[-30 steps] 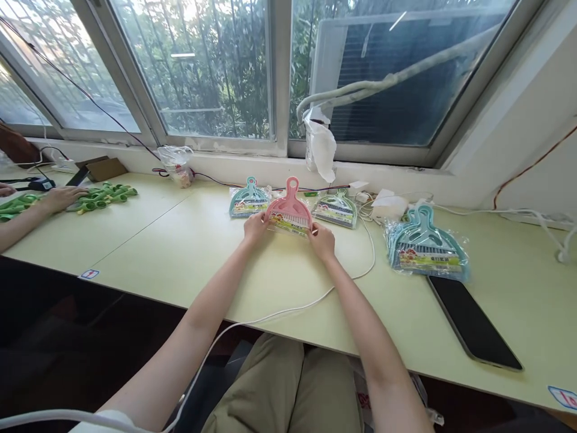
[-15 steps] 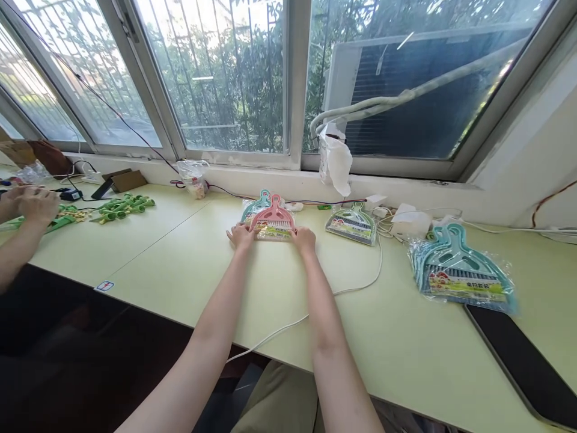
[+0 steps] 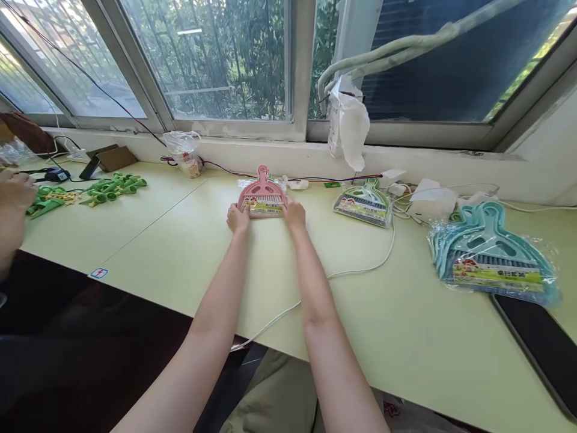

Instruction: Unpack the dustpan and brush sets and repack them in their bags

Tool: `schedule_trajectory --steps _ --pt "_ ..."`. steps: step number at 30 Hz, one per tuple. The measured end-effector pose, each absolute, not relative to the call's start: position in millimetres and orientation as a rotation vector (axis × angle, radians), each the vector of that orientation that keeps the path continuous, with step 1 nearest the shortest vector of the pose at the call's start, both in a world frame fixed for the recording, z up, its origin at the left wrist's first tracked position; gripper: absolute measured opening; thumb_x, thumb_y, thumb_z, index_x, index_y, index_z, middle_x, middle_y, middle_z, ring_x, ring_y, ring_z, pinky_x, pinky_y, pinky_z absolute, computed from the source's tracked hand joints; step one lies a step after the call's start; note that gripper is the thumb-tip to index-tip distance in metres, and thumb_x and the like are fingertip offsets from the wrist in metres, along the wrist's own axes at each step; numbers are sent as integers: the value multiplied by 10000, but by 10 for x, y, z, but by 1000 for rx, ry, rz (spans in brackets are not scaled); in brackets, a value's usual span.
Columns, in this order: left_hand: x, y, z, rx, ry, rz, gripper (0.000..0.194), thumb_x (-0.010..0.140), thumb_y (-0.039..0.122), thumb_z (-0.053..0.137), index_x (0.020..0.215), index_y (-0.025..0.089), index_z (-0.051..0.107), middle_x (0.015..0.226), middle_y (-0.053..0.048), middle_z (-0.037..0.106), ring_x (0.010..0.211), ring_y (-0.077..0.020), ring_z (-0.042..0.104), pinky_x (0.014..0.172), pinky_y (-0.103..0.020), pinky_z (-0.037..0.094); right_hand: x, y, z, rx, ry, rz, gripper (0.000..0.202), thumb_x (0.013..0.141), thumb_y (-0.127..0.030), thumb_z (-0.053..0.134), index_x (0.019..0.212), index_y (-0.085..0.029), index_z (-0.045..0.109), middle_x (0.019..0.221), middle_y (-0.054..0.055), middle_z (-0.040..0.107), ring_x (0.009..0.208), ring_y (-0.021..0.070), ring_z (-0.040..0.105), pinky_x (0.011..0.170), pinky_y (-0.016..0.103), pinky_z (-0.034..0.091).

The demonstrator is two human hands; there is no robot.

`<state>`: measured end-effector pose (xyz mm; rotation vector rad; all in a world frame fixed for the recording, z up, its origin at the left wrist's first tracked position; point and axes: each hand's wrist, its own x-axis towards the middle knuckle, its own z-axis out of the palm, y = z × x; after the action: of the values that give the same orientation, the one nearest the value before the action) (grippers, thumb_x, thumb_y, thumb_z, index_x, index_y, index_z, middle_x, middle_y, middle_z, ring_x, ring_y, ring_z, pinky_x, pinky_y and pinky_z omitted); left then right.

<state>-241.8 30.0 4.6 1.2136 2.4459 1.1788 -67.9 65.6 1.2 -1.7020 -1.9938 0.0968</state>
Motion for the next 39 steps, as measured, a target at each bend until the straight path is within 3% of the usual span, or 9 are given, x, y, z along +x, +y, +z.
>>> schedule_trajectory --steps 4,7,11,15,19,22,29,35,39 --pt "-2299 196 150 1137 2687 1317 493 924 365 546 1368 225 386 1379 -165 500 1275 -305 472 1014 -465 402 -759 697 23 -1745 -1962 89 433 966 -424 485 1320 -179 522 1064 142 711 987 263 664 793 314 460" --pt "-2207 180 195 1426 2640 1459 327 987 336 383 1274 205 469 1334 -166 513 1258 -288 473 1020 -446 399 -768 702 37 -1765 -1961 78 419 973 -430 463 1302 -179 526 1058 142 711 983 262 669 797 313 465" --pt "-2089 253 106 2087 2160 1073 262 974 307 385 1064 189 601 1184 -125 593 1183 -250 522 1002 -365 424 -763 708 53 -1775 -1984 87 435 978 -452 436 1303 -172 513 1072 146 704 992 245 668 792 289 468" --pt "-2036 280 -10 2224 2147 862 387 883 335 542 1258 241 553 1405 -105 475 1330 -282 408 1086 -417 360 -764 667 75 -1782 -1995 57 439 990 -470 391 1294 -176 510 1059 128 703 972 240 664 790 293 468" --pt "-2054 268 -39 2253 2133 809 468 879 299 494 1347 297 510 1498 -59 400 1410 -265 329 1146 -425 297 -794 533 113 -1557 -2010 -195 479 1030 -427 227 1334 -154 478 1179 155 646 1084 229 600 862 305 448" --pt "-2065 277 -42 2233 2122 814 465 878 278 464 1339 285 524 1523 -47 379 1433 -262 297 1175 -433 257 -835 470 115 -1313 -2213 -279 448 1040 -319 201 1187 -149 589 1165 140 640 1112 215 565 901 291 432" --pt "-2037 280 67 2149 2243 947 452 887 202 403 1320 199 536 1491 -104 424 1356 -273 403 1119 -434 337 -863 538 58 -1371 -2295 -128 378 1029 -243 287 1065 -120 643 1145 130 644 1070 178 588 897 257 455" --pt "-2018 249 142 2078 2358 906 334 905 196 372 1107 180 637 1202 -151 603 1177 -297 532 984 -433 447 -874 507 71 -1428 -2383 -166 386 1012 -211 287 1104 -100 645 1173 167 630 1053 200 617 851 269 488" --pt "-2029 231 111 1817 2594 946 345 867 195 447 1181 176 588 1287 -185 543 1250 -332 468 1088 -562 324 -895 474 95 -1470 -2379 -136 392 1009 -210 286 1119 -95 644 1174 175 631 1035 200 639 839 268 497"
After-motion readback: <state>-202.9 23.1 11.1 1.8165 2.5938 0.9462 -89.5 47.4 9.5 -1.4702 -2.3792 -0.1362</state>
